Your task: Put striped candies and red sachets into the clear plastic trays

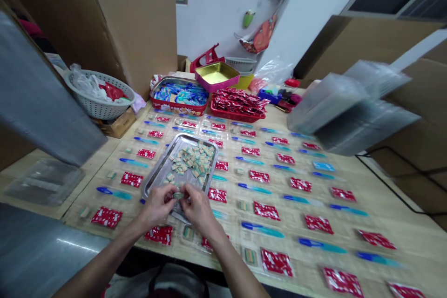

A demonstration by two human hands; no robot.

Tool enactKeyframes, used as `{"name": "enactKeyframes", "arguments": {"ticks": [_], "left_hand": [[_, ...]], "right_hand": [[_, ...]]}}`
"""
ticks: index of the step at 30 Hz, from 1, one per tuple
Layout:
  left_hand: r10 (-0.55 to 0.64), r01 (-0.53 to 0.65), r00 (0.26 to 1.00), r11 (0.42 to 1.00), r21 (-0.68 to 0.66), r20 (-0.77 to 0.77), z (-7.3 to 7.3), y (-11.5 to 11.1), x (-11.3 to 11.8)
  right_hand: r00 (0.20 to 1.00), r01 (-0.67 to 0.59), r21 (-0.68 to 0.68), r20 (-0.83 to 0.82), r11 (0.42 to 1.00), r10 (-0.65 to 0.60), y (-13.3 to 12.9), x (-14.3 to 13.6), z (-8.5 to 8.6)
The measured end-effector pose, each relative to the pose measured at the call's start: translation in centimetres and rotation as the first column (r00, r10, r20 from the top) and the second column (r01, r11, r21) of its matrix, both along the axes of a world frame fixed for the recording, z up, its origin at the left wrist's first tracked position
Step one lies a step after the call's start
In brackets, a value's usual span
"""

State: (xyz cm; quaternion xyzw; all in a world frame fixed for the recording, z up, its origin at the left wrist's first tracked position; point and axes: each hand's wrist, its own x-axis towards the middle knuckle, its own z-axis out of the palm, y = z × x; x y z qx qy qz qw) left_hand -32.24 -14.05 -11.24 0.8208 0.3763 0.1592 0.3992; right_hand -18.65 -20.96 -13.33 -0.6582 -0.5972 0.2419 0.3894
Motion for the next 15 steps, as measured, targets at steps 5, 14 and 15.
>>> {"name": "enactKeyframes", "arguments": {"ticks": [5, 14, 15], "left_hand": [[-0.146, 0.163, 0.979, 0.979, 0.12, -0.141, -0.4, -0.9, 0.3], [-0.154, 0.165, 0.981, 0.982, 0.093, -0.115, -0.2, -0.8, 0.5], [-0.152, 0.163, 0.982, 0.982, 0.091, -0.116, -0.2, -0.8, 0.4]], "right_hand": [[0.98, -0.006, 0.002, 0.198, 1.0, 0.006, -1.7, 0.4, -0.2], [0.991, 0.002, -0.002, 0.134, 1.0, -0.002, -1.9, 0.1, -0.5], [0.993, 0.006, 0.009, 0.121, 1.0, -0.008, -2.0, 0.1, -0.5]]}}
